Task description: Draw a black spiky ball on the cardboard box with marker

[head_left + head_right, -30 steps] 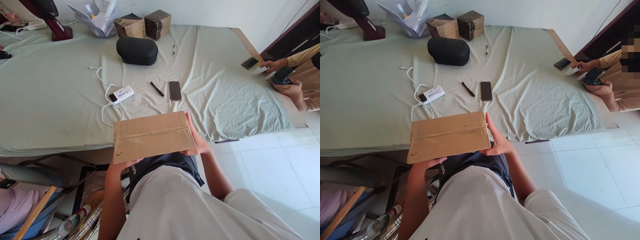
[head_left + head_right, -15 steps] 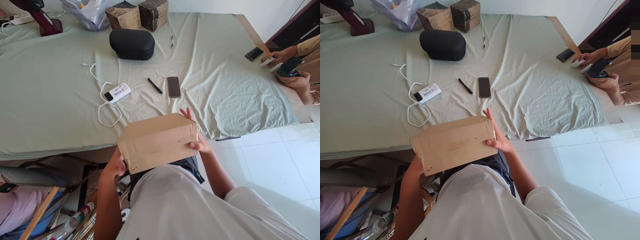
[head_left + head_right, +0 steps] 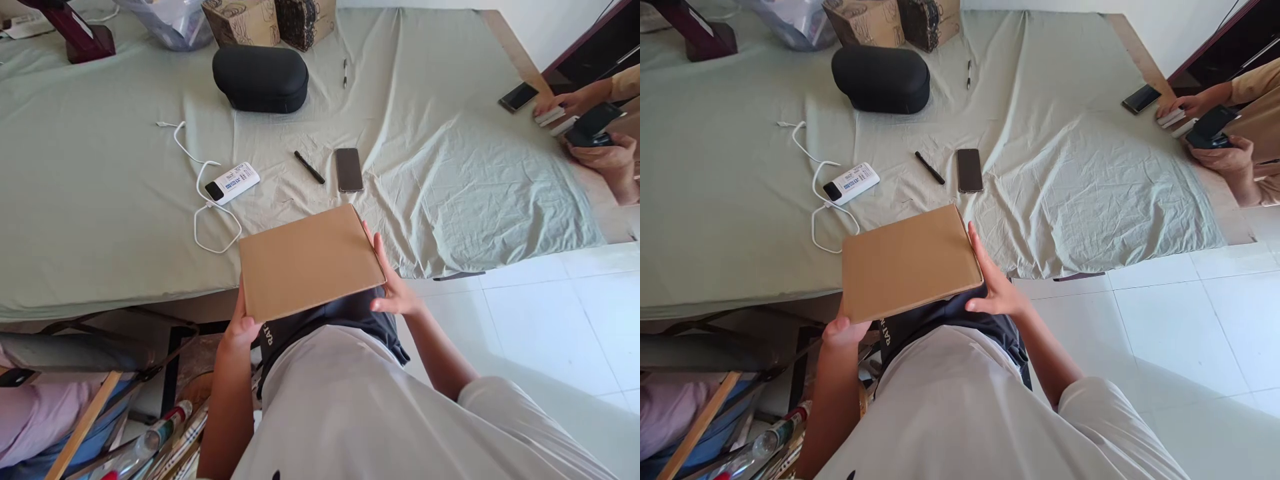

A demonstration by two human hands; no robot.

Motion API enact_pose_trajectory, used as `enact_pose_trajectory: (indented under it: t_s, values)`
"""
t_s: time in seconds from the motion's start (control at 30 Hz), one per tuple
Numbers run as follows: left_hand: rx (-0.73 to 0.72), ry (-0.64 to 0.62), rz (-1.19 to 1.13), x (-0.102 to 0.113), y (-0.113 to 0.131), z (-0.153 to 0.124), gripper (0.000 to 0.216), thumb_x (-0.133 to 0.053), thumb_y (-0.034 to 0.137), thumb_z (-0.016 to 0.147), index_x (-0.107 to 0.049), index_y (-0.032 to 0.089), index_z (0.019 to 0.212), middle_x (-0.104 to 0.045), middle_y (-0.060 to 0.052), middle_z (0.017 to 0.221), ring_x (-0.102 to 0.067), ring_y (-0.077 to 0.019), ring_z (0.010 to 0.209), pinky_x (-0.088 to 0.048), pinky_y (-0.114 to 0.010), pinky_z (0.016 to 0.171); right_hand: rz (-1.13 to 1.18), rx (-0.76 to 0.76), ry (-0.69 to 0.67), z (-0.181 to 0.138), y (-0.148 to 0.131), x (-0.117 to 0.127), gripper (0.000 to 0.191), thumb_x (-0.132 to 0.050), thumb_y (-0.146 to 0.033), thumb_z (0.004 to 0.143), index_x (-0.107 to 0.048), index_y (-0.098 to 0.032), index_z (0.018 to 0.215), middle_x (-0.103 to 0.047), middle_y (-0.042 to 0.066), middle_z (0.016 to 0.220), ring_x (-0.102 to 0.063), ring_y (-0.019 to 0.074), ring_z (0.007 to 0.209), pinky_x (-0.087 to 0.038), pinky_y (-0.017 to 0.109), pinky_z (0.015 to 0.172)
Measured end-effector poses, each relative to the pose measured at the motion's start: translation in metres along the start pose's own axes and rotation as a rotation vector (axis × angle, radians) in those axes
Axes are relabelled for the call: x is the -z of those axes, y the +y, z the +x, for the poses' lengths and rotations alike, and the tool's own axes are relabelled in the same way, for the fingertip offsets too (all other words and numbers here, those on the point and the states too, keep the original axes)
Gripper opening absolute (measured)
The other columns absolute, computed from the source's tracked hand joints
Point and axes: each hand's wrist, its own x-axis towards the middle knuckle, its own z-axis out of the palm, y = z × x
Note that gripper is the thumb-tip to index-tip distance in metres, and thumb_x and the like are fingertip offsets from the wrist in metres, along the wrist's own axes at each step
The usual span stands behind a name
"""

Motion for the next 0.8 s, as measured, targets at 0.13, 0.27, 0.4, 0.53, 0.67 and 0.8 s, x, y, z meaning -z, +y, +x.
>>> enact_pose_trajectory:
  t_s: [0.13,0.27,0.4,0.53,0.67,0.8]
  values:
    - [-0.126,-0.025,0.117,0.002,-0.001,0.005,0.091,-0.087,0.051,0.064,-0.064,0.042,0.151,-0.067,-0.005,0.153,-0.068,-0.0362,0.134,-0.059,-0.056,0.114,0.142,-0.234,0.115,0.000,0.001,-0.013,0.107,-0.053,-0.088,0.096,-0.010,-0.037,0.180,-0.003,-0.005,0.188,-0.004,0.0301,0.176,-0.009,0.051,0.144]
    - [-0.206,-0.078,0.243,0.007,0.003,0.013,0.100,-0.087,0.053,0.065,-0.055,0.044,0.160,-0.057,-0.004,0.165,-0.060,-0.0352,0.144,-0.059,-0.052,0.114,0.172,-0.351,0.168,0.007,0.001,-0.018,0.102,-0.062,-0.082,0.095,-0.024,-0.037,0.178,-0.018,-0.004,0.187,-0.015,0.0329,0.175,-0.017,0.054,0.144]
    - [-0.211,-0.091,0.284,0.009,0.006,0.016,0.105,-0.086,0.055,0.067,-0.050,0.041,0.164,-0.052,-0.007,0.169,-0.056,-0.0385,0.149,-0.057,-0.055,0.115,0.203,-0.354,0.187,0.013,0.003,-0.019,0.100,-0.068,-0.079,0.093,-0.030,-0.039,0.176,-0.030,-0.004,0.184,-0.024,0.0344,0.173,-0.023,0.056,0.142]
    - [-0.232,-0.054,0.278,0.007,0.005,0.021,0.101,-0.088,0.058,0.065,-0.056,0.040,0.159,-0.055,-0.006,0.167,-0.055,-0.0392,0.151,-0.057,-0.054,0.118,0.212,-0.348,0.211,0.013,0.008,-0.021,0.096,-0.069,-0.079,0.092,-0.036,-0.040,0.173,-0.036,-0.002,0.182,-0.029,0.0350,0.172,-0.026,0.058,0.142]
    - [-0.222,0.034,0.226,-0.004,0.006,0.036,0.092,-0.088,0.060,0.070,-0.061,0.041,0.156,-0.054,-0.003,0.169,-0.044,-0.0401,0.161,-0.049,-0.056,0.126,0.173,-0.383,0.279,0.013,0.013,-0.023,0.102,-0.069,-0.083,0.088,-0.037,-0.035,0.173,-0.035,-0.001,0.182,-0.025,0.0350,0.173,-0.023,0.056,0.143]
    - [-0.181,0.049,0.228,-0.014,0.007,0.054,0.089,-0.089,0.061,0.076,-0.060,0.041,0.158,-0.049,-0.001,0.175,-0.034,-0.0390,0.168,-0.042,-0.055,0.132,0.138,-0.404,0.378,0.017,0.020,-0.022,0.100,-0.067,-0.084,0.087,-0.041,-0.036,0.170,-0.036,-0.002,0.182,-0.024,0.0329,0.173,-0.021,0.053,0.144]
